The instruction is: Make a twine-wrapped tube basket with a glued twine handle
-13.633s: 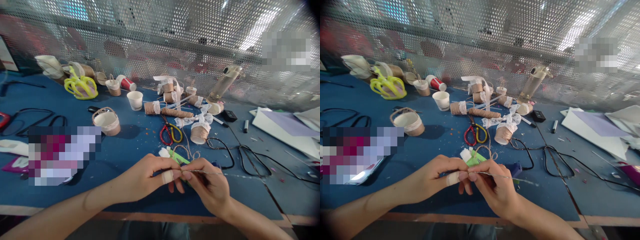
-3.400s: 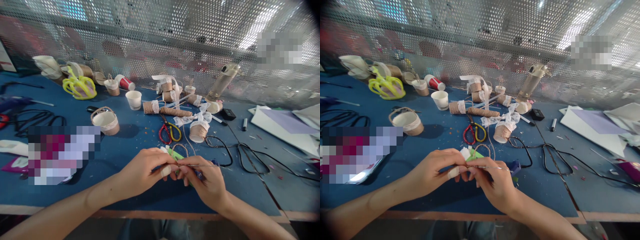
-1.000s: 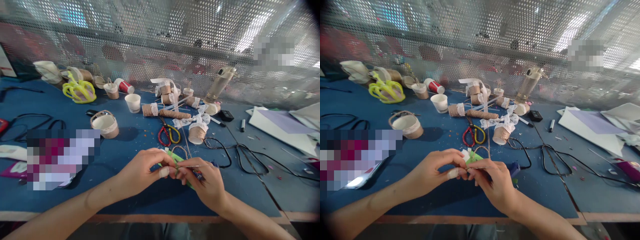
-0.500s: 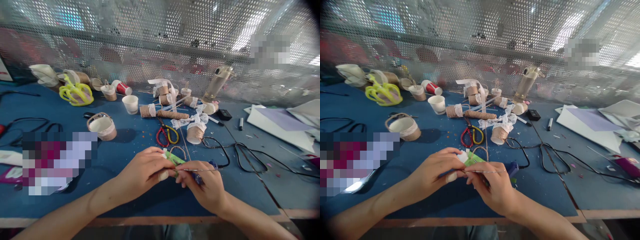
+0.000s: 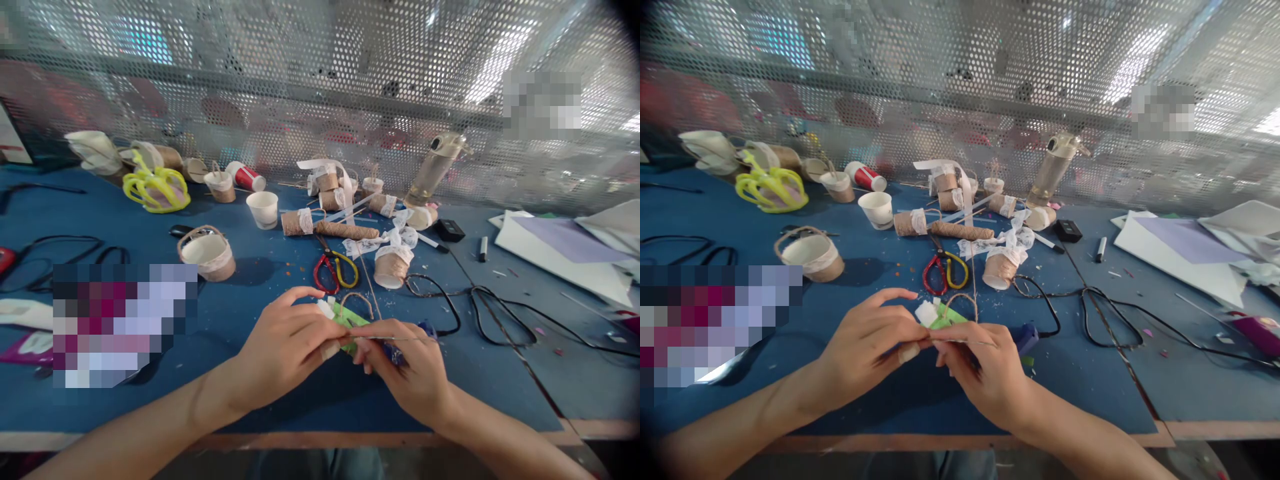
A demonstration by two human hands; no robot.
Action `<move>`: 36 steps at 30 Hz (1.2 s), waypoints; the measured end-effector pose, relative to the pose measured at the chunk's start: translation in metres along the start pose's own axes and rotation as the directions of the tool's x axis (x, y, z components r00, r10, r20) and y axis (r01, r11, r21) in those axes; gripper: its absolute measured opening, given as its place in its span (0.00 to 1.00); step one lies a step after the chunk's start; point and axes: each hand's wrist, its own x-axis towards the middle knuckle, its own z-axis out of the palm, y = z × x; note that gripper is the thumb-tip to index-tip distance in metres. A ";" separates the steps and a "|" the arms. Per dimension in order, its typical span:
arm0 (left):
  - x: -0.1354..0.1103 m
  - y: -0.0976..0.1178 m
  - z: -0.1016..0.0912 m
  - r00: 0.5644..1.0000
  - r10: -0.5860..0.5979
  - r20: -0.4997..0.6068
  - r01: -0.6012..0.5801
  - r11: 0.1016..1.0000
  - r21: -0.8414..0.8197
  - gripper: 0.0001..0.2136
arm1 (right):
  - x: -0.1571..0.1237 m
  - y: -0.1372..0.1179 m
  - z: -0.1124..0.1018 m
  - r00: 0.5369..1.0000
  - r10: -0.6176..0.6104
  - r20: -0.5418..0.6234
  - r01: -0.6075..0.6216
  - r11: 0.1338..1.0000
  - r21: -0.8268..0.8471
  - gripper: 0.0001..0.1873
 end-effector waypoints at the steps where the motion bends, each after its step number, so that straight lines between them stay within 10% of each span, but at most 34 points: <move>1: 0.001 -0.001 -0.001 0.999 -0.028 0.042 0.030 0.999 -0.043 0.03 | 0.000 0.000 0.000 1.000 -0.023 -0.009 0.022 1.000 -0.008 0.08; 11: 0.010 0.000 -0.013 0.856 -0.255 0.449 0.481 0.709 -0.516 0.10 | 0.000 -0.001 0.000 0.993 -0.117 -0.016 0.116 0.991 -0.063 0.06; 25: 0.003 -0.001 -0.001 1.000 0.000 0.004 0.000 0.999 -0.038 0.02 | -0.002 0.002 0.000 1.000 -0.021 0.017 0.020 0.999 0.047 0.08; 31: 0.005 -0.005 -0.005 0.956 -0.112 0.270 0.202 0.921 -0.333 0.07 | -0.002 0.002 0.000 0.998 -0.069 0.004 0.069 0.998 0.007 0.09; 36: 0.007 -0.003 -0.006 0.947 -0.196 0.256 0.288 0.870 -0.399 0.06 | 0.000 0.002 0.001 0.997 -0.070 -0.015 0.070 0.998 -0.005 0.08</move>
